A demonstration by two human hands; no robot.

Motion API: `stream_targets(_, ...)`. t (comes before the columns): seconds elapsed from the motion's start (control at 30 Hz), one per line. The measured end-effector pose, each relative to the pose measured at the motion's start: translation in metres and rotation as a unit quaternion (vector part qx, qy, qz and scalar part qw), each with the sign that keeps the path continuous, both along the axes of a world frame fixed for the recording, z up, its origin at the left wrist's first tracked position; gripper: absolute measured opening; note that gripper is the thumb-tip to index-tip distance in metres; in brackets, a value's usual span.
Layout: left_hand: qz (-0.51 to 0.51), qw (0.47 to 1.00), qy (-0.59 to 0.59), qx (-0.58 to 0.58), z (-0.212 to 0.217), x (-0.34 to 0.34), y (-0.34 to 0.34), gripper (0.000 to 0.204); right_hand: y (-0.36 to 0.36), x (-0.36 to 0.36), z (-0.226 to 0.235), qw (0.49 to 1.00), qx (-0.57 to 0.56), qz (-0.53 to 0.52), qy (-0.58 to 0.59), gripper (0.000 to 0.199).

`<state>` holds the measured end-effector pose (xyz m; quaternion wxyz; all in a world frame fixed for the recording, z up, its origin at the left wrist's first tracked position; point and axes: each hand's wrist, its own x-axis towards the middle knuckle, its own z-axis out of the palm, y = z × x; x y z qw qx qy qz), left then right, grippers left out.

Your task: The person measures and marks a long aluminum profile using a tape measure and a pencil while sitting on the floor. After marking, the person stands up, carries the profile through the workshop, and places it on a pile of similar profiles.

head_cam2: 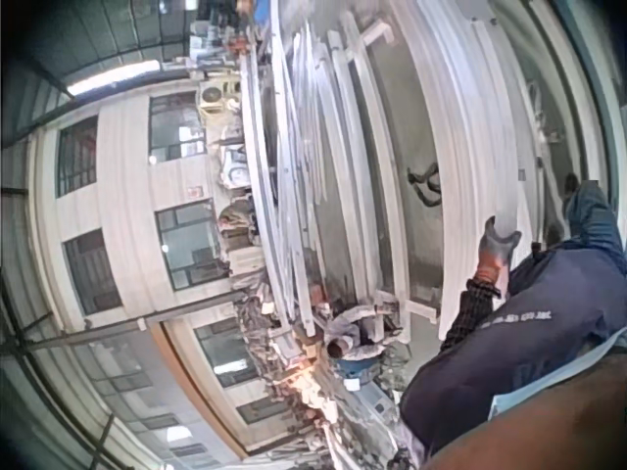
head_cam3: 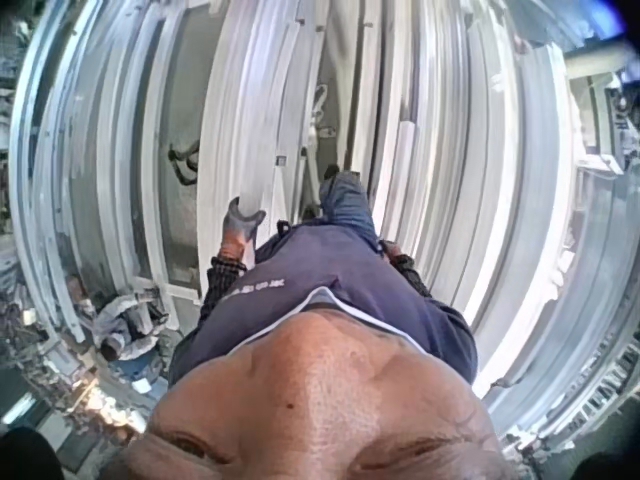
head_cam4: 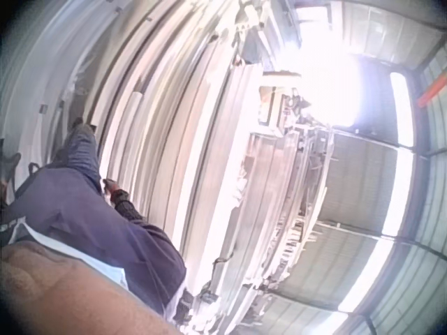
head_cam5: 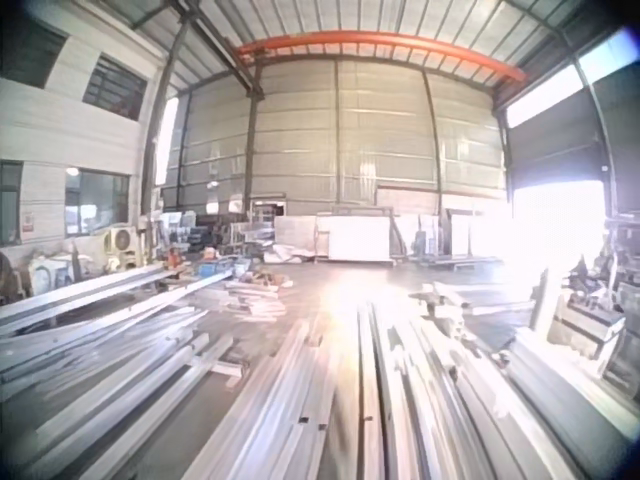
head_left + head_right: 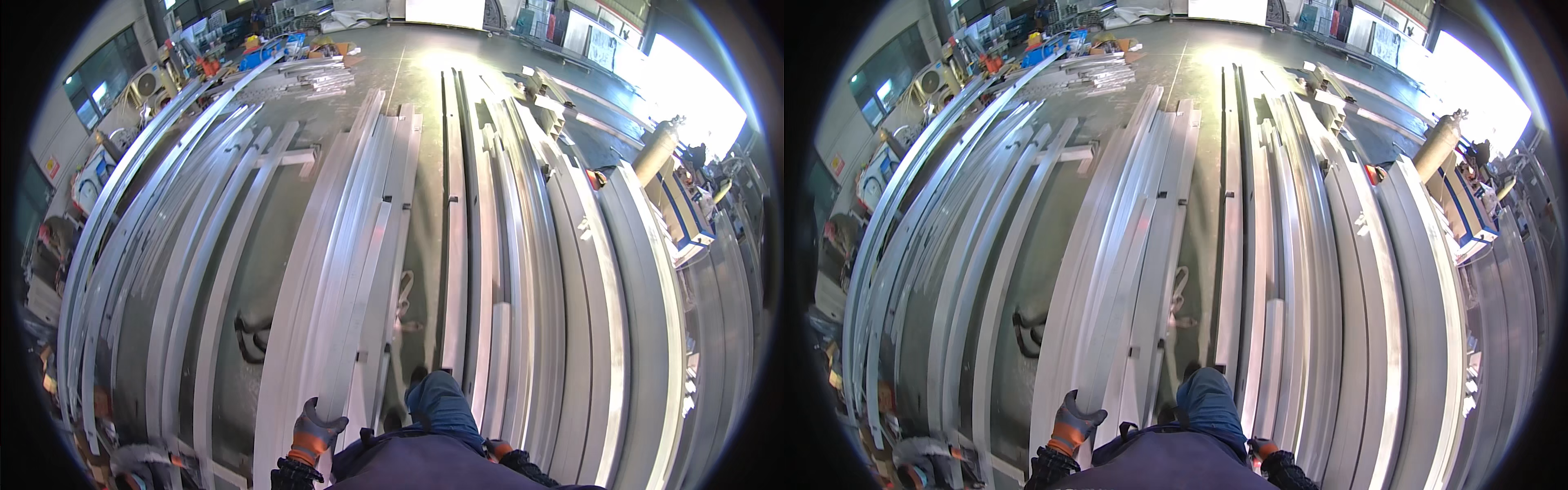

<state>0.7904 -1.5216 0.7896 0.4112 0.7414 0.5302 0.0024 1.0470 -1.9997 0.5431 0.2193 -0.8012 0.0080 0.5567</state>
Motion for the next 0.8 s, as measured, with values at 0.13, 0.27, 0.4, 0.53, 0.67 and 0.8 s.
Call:
stream_targets(0.13,-0.013,1.0,0.011,0.016,-0.015,0.205,0.114,0.101,0.058,0.187,-0.116,0.945,0.122,0.272,-0.133,0.035)
stream_targets(0.27,-0.032,0.998,-0.016,0.047,-0.024,0.416,0.208,0.1,0.15,0.412,-0.141,0.897,0.113,0.389,-0.175,0.039)
stream_targets(0.4,-0.032,0.999,-0.033,-0.001,0.025,0.586,0.305,0.096,0.3,0.627,-0.093,0.989,0.07,-0.008,-0.131,0.048)
stream_targets(0.53,0.003,1.0,0.013,0.002,0.046,0.711,0.391,0.092,0.503,0.875,0.059,0.963,0.161,-0.205,-0.071,0.031)
stream_targets(0.67,-0.005,0.999,-0.044,-0.008,0.025,0.877,0.508,0.091,0.638,1.103,0.116,0.913,0.246,-0.305,-0.115,0.032)
stream_targets(0.8,-0.006,0.998,-0.059,0.021,-0.029,1.056,0.652,0.09,0.686,1.258,0.009,0.953,0.169,-0.04,-0.246,0.028)
